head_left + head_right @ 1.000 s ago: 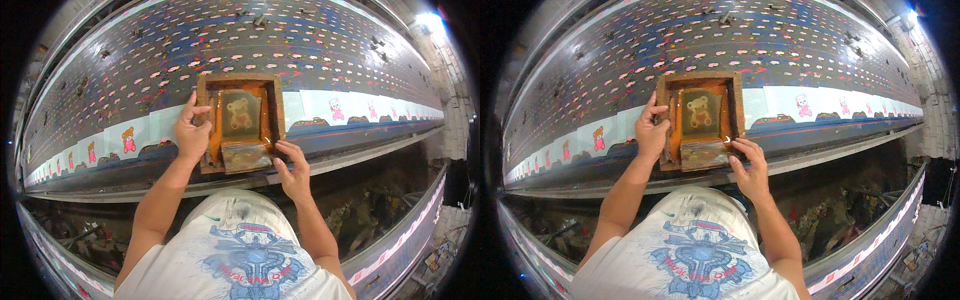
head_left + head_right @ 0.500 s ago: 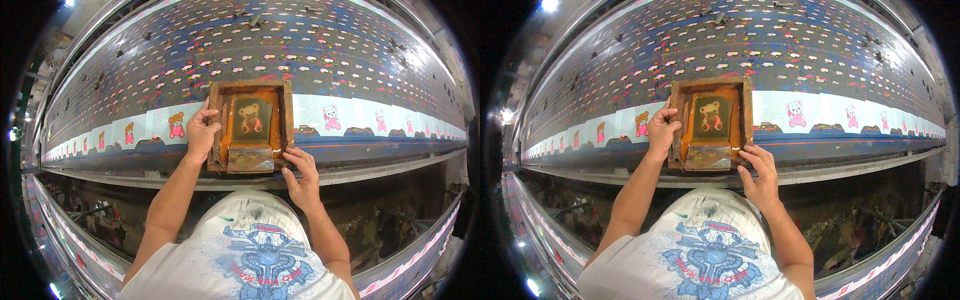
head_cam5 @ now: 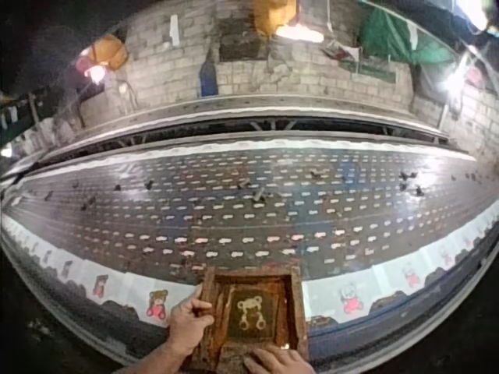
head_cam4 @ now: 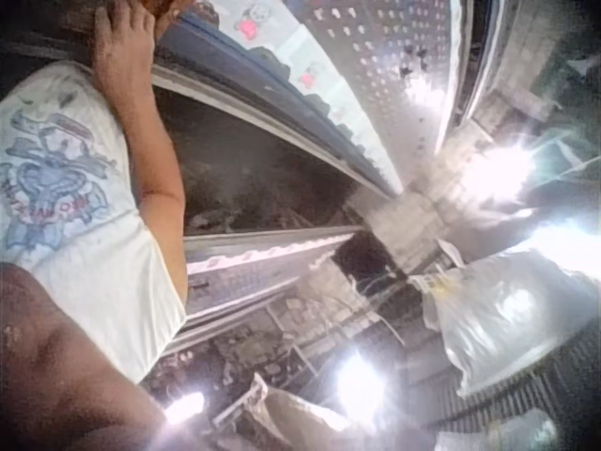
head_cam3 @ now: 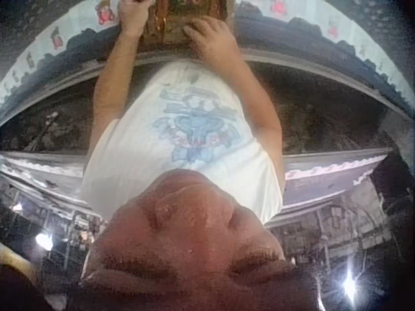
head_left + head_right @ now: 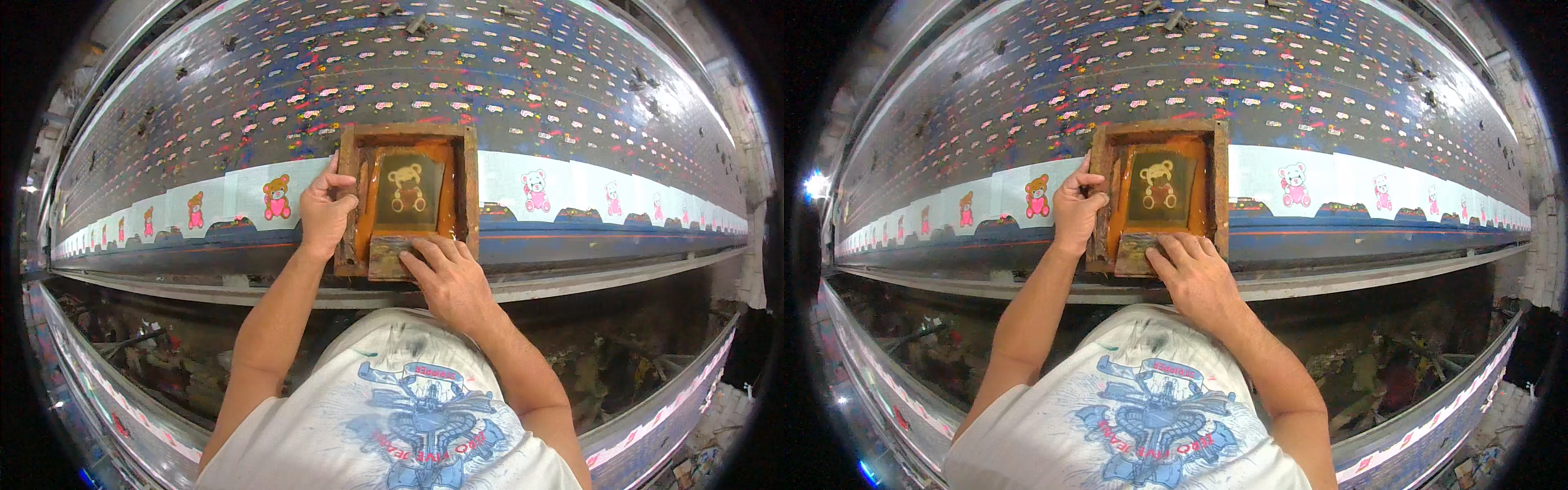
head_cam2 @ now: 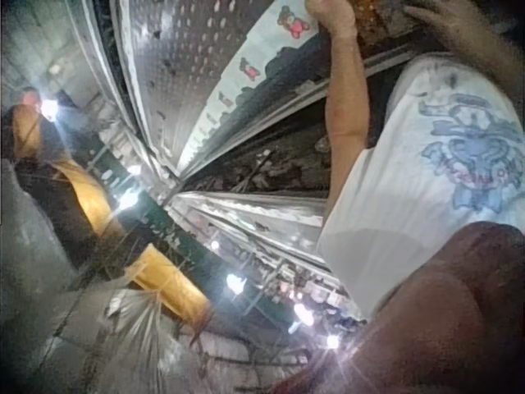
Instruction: The person repeatedly rubs a wooden block with a teddy bear design onto a moving textile on a conveyor, transferring the pattern onto the fabric. The person holds the block with both hands and applies pressure as the fabric advances beneath it.
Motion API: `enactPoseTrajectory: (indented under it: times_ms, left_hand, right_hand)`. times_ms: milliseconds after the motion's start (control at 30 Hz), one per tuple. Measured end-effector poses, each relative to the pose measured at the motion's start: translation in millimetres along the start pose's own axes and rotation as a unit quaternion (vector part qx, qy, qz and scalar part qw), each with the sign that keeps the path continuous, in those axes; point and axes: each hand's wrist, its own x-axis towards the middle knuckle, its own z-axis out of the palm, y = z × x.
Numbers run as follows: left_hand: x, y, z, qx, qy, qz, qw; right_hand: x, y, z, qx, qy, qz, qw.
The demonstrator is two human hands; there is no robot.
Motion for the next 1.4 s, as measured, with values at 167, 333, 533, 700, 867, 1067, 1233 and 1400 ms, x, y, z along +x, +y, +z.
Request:
enactPoseTrajectory:
  times_ms: [167,333,533,700,867,1067,1233,1400]
  left_hand:
    - [1,-6,0,0.03,0.008,0.014,0.999]
    - [5,-17,-2,0.094,0.009,0.043,0.995]
    - [6,-29,-2,0.157,0.031,0.099,0.982]
    - [3,-26,1,0.108,0.023,0.077,0.991]
    - [1,-17,4,0.149,0.032,0.084,0.985]
    - [0,-11,6,0.149,0.03,0.064,0.986]
    - [-2,-6,6,0.143,0.032,0.079,0.986]
    - [1,-2,3,0.132,0.02,0.047,0.99]
  right_hand:
    - [17,2,-20,-0.024,-0.085,-0.01,0.996]
    - [54,30,-45,-0.025,-0.142,0.012,0.99]
    - [115,81,-22,-0.064,-0.064,0.066,0.994]
    - [140,96,-19,-0.035,-0.006,0.023,0.999]
    - [104,56,-14,-0.072,-0.039,0.037,0.996]
    - [56,4,-6,-0.07,-0.047,0.023,0.996]
    - [32,-25,-4,-0.059,-0.065,0.039,0.995]
    - [10,-29,-8,0.01,-0.072,0.071,0.995]
